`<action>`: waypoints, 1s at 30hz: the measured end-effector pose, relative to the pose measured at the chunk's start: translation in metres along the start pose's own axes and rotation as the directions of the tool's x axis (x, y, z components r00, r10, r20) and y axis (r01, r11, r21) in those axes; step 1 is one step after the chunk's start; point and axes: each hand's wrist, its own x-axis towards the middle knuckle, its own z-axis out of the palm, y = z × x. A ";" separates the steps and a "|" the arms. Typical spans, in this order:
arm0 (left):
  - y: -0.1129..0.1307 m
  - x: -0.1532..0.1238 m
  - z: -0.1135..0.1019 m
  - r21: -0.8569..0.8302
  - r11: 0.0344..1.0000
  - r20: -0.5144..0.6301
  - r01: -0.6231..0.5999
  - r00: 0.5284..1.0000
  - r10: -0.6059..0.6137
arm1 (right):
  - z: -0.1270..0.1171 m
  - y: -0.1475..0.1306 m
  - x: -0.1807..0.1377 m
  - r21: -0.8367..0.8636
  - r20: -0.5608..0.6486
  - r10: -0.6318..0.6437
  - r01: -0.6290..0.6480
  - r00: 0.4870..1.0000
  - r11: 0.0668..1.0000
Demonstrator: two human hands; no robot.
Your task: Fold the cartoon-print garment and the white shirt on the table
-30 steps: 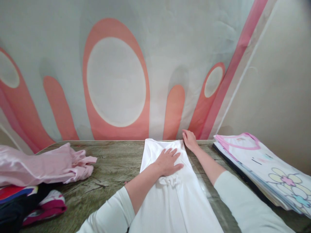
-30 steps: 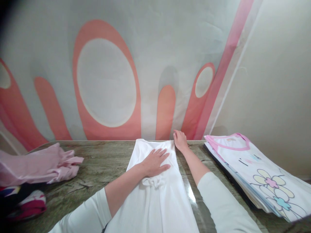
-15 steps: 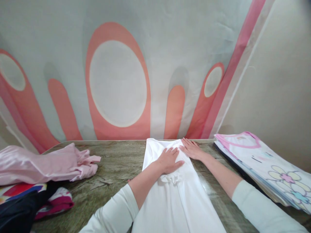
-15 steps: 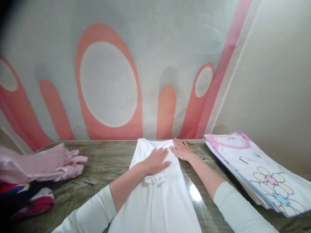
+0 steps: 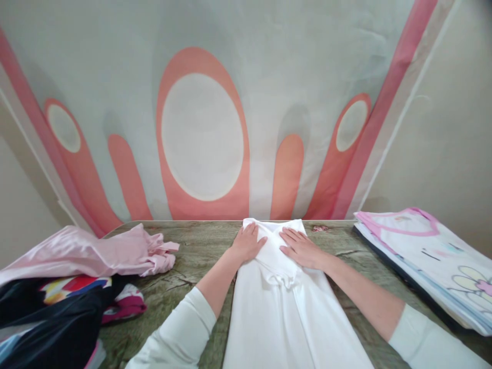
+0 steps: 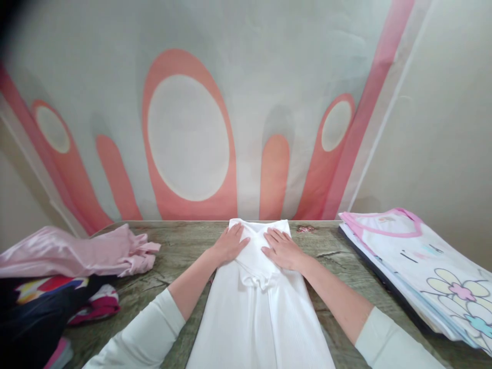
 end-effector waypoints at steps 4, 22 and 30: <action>-0.015 0.003 0.002 0.003 1.000 0.012 0.006 1.000 -0.006 | 0.000 0.003 0.000 -0.002 0.004 0.002 -0.002 1.000 1.000; -0.019 0.009 -0.004 -0.004 0.999 -0.046 0.044 0.998 -0.044 | 0.000 0.028 0.002 0.008 -0.029 0.108 -0.107 0.994 0.994; 0.032 -0.001 -0.013 -0.063 0.985 0.068 -0.160 0.984 0.165 | 0.000 0.020 0.000 0.022 -0.112 0.103 -0.101 0.988 0.995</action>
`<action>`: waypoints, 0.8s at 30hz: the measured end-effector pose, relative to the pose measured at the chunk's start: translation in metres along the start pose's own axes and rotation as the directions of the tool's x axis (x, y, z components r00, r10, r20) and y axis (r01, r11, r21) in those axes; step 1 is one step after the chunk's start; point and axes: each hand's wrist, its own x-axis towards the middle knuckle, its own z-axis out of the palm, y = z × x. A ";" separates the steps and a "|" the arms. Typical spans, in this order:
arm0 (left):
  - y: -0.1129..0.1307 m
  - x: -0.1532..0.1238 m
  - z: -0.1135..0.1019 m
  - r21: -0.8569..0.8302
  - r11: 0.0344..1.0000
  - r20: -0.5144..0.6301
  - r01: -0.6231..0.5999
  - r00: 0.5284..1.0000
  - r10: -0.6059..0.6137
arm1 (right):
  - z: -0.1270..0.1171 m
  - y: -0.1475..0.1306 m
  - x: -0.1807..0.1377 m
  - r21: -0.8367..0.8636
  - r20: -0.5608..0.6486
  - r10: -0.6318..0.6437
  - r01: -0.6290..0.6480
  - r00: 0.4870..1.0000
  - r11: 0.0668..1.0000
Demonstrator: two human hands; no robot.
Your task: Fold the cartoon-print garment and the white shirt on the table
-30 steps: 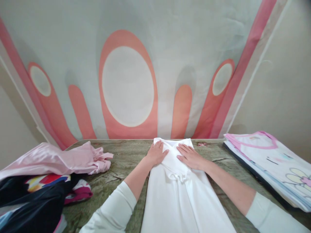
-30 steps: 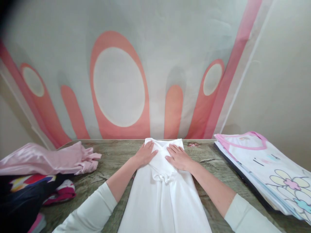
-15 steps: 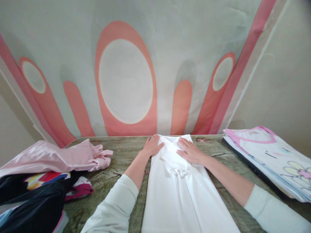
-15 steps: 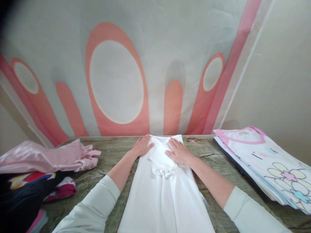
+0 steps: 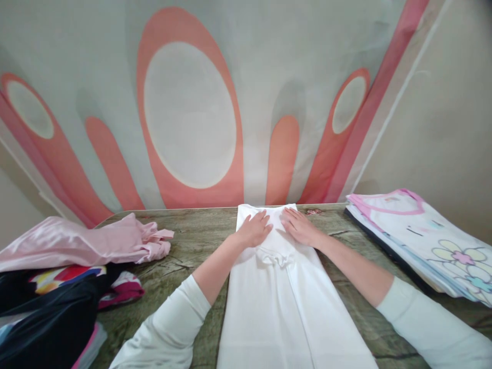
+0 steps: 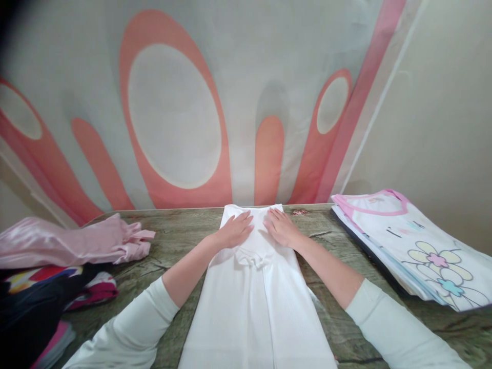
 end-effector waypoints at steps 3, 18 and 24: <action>0.007 -0.006 0.006 -0.010 0.999 0.052 -0.052 0.997 0.053 | 0.001 -0.003 -0.003 0.003 0.035 -0.042 0.042 0.998 0.999; 0.026 -0.029 -0.003 0.011 0.990 0.007 -0.142 0.990 0.142 | -0.012 0.019 -0.001 0.060 -0.127 0.086 -0.079 0.988 0.995; 0.019 -0.032 0.006 0.001 0.987 0.047 -0.159 0.986 0.158 | -0.009 -0.019 -0.012 0.037 0.066 -0.057 0.055 0.996 0.998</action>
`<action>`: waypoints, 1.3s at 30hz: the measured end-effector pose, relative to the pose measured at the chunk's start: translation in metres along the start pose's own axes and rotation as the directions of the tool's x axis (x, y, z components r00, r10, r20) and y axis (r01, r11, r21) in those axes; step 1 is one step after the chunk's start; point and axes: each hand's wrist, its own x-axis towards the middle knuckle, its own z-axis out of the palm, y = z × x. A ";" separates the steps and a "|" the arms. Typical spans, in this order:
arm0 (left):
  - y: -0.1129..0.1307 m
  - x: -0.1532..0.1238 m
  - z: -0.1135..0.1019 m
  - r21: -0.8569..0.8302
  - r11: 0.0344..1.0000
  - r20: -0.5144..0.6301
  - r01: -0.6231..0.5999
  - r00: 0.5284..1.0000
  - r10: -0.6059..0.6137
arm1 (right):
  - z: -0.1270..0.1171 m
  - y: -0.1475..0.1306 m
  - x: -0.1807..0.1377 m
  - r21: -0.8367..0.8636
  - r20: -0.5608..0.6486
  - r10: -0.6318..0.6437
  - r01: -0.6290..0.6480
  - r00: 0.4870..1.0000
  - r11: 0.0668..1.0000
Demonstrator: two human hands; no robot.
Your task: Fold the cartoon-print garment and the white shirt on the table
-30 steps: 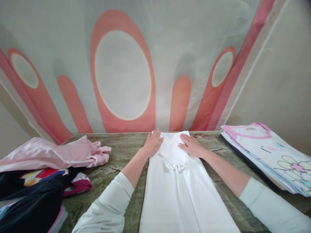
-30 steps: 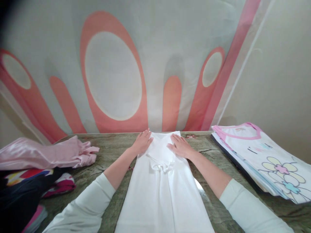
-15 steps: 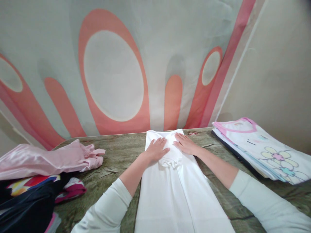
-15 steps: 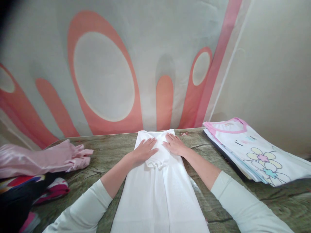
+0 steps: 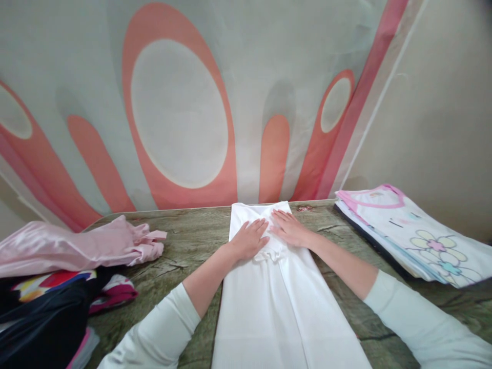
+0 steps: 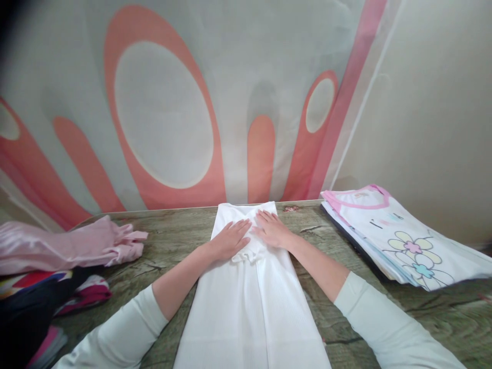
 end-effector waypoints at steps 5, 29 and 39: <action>-0.004 0.002 0.001 0.017 1.000 -0.021 0.014 1.000 -0.014 | 0.001 -0.001 -0.005 -0.037 0.067 0.040 -0.037 0.997 0.999; 0.027 -0.095 0.006 0.044 0.996 -0.128 0.080 0.989 -0.074 | -0.019 -0.049 -0.120 -0.040 0.083 0.083 -0.080 0.993 0.996; 0.050 -0.104 0.003 -0.002 1.000 -0.120 -0.002 0.993 0.002 | -0.016 -0.074 -0.129 0.024 0.044 0.002 -0.003 0.999 1.000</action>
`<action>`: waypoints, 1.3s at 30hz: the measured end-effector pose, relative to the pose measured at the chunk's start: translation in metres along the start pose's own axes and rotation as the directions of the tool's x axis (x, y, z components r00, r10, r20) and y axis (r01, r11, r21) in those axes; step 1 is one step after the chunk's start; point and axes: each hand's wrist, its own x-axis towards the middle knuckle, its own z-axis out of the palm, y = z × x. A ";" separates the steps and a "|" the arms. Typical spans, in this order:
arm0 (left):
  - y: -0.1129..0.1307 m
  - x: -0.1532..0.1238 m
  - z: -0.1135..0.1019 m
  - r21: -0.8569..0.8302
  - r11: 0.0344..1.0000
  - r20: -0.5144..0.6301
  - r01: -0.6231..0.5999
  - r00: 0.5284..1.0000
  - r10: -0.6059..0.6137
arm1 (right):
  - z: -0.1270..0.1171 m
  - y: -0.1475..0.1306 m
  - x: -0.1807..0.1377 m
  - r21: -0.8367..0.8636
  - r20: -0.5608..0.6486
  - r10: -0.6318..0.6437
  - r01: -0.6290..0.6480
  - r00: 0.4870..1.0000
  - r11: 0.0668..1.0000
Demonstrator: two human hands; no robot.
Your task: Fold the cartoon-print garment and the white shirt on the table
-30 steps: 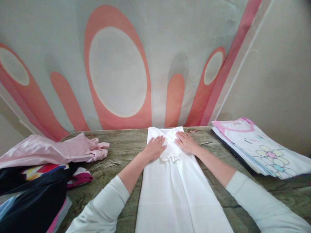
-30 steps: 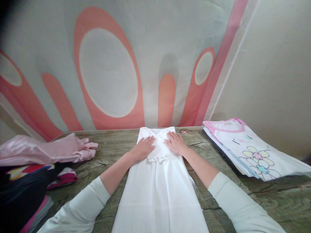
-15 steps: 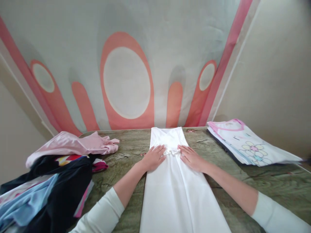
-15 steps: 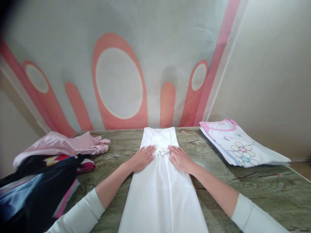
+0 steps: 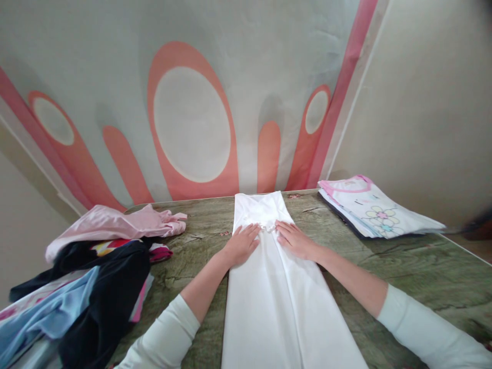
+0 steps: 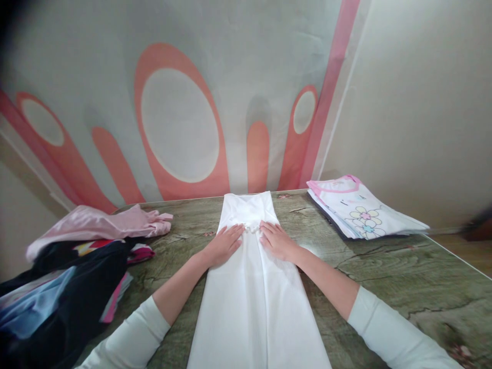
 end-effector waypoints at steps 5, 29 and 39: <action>0.004 0.001 -0.001 -0.036 0.999 -0.006 -0.001 1.000 0.001 | -0.005 0.009 -0.011 0.006 -0.005 0.033 -0.033 0.999 0.999; 0.024 0.004 -0.008 -0.108 0.991 -0.035 -0.075 0.997 0.071 | -0.004 -0.013 -0.009 0.062 -0.051 -0.137 0.140 0.989 0.988; 0.006 -0.004 0.004 0.033 0.995 -0.021 0.093 0.996 -0.092 | 0.002 0.006 -0.014 -0.047 0.018 0.083 -0.082 0.996 0.996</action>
